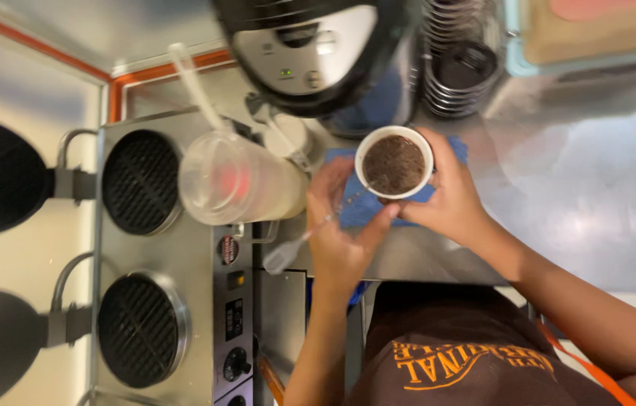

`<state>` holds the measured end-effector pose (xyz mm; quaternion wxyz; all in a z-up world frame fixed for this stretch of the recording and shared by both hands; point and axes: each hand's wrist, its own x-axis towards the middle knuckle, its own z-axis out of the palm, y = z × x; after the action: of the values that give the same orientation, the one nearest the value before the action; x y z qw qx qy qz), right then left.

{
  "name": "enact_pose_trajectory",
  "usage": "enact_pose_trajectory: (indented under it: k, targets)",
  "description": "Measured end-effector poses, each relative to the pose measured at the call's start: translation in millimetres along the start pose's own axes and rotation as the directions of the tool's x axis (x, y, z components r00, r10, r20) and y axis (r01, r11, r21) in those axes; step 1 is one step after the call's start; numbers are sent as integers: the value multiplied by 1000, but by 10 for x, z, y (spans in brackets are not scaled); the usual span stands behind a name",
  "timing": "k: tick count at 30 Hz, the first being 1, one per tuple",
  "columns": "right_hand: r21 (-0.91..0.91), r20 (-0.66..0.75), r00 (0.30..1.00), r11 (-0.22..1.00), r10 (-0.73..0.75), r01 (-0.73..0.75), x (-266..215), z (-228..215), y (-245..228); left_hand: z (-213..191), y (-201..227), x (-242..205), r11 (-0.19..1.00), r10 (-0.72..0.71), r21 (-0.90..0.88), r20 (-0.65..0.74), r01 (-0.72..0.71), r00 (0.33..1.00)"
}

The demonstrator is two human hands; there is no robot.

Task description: The person stirs a dark beverage in a cup with a fork, dispenses hot water from a kettle into the cup, and places a lid on the cup by hand.

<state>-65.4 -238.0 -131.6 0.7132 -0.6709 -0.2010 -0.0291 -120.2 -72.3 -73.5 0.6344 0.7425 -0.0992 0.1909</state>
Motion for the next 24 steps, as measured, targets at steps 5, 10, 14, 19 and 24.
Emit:
enact_pose_trajectory:
  k: [5, 10, 14, 19, 24]
  targets:
    - [-151, -132, 985, 979, 114, -133, -514, -455, -95, 414, 194, -160, 965, -54, 259, 26, 45, 998]
    - [-240, -297, 938, 937, 178, -254, -1044, -928, -22, 876, 184, -105, 977, -5, 208, 259, -50, 966]
    - [-275, -370, 924, 939, 93, -205, -1418, -1259, 138, 1207, 166, -83, 962, -130, 271, 404, 17, 905]
    - [-244, -452, 873, 916, 184, -320, -1711, -1471, 265, 1611, 85, -92, 954, -235, 276, 436, 119, 869]
    - [-253, -452, 866, 901, 212, -353, -1787, -1601, 359, 1807, 60, -169, 989, -127, 138, 608, 53, 783]
